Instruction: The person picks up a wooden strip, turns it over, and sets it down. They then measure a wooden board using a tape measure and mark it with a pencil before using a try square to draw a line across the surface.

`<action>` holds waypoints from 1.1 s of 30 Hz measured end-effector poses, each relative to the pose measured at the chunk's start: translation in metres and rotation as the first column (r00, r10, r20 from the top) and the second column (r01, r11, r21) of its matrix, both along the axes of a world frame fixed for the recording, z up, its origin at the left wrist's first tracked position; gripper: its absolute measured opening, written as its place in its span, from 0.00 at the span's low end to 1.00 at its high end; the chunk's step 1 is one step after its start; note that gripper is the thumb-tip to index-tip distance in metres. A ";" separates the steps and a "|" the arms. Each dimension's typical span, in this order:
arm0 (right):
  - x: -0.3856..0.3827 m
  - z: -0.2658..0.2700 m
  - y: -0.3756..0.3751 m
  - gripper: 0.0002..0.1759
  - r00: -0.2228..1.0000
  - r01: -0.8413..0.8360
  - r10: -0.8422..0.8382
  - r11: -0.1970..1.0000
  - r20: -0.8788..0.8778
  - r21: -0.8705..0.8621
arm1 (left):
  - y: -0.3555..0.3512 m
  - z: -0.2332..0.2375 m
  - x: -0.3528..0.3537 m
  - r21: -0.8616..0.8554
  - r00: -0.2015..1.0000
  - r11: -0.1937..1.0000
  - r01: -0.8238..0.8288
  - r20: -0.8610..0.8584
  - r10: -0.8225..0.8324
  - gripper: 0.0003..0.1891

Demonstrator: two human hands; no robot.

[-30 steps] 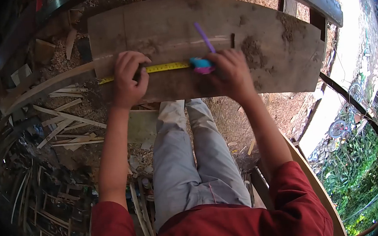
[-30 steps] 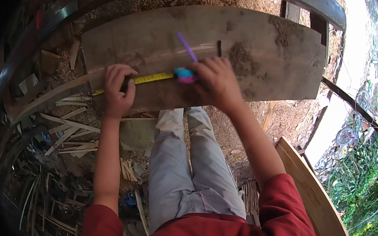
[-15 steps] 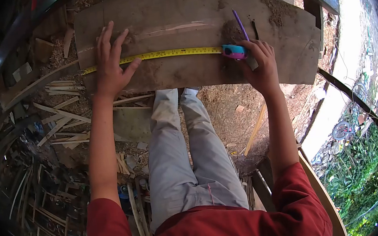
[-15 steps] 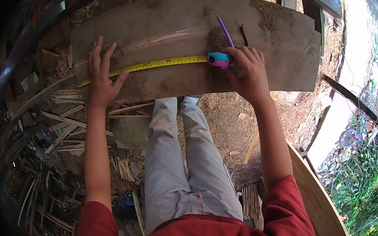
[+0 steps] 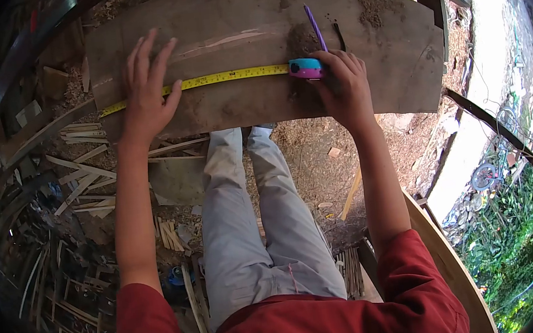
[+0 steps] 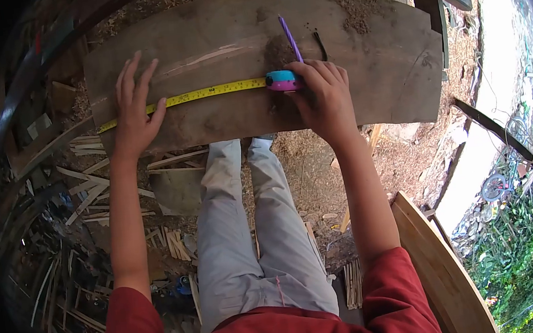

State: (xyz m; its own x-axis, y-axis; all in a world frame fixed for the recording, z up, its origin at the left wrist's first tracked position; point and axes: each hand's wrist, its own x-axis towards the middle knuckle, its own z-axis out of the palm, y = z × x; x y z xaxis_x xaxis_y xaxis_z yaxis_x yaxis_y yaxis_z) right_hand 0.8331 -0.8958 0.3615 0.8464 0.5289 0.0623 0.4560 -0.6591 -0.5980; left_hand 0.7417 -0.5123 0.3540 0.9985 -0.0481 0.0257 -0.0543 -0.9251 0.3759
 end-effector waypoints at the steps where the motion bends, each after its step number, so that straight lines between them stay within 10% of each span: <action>1: 0.000 0.000 -0.001 0.27 1.000 0.005 -0.005 1.000 -0.002 0.000 | -0.009 0.005 0.008 -0.052 0.998 0.996 0.067 0.009 -0.066 0.36; 8: 0.002 0.006 -0.003 0.27 1.000 -0.013 0.014 1.000 -0.017 0.013 | -0.088 -0.001 0.065 -0.314 0.885 0.830 0.461 0.099 -0.455 0.11; 25: 0.004 0.015 -0.015 0.30 0.999 -0.022 0.021 0.999 -0.030 -0.033 | -0.109 -0.028 0.074 -0.298 0.851 0.798 0.524 0.149 -0.504 0.25; 33: -0.077 -0.013 0.028 0.72 0.855 0.516 -0.513 0.856 0.078 -0.027 | -0.110 -0.026 0.075 -0.308 0.863 0.807 0.504 0.147 -0.483 0.24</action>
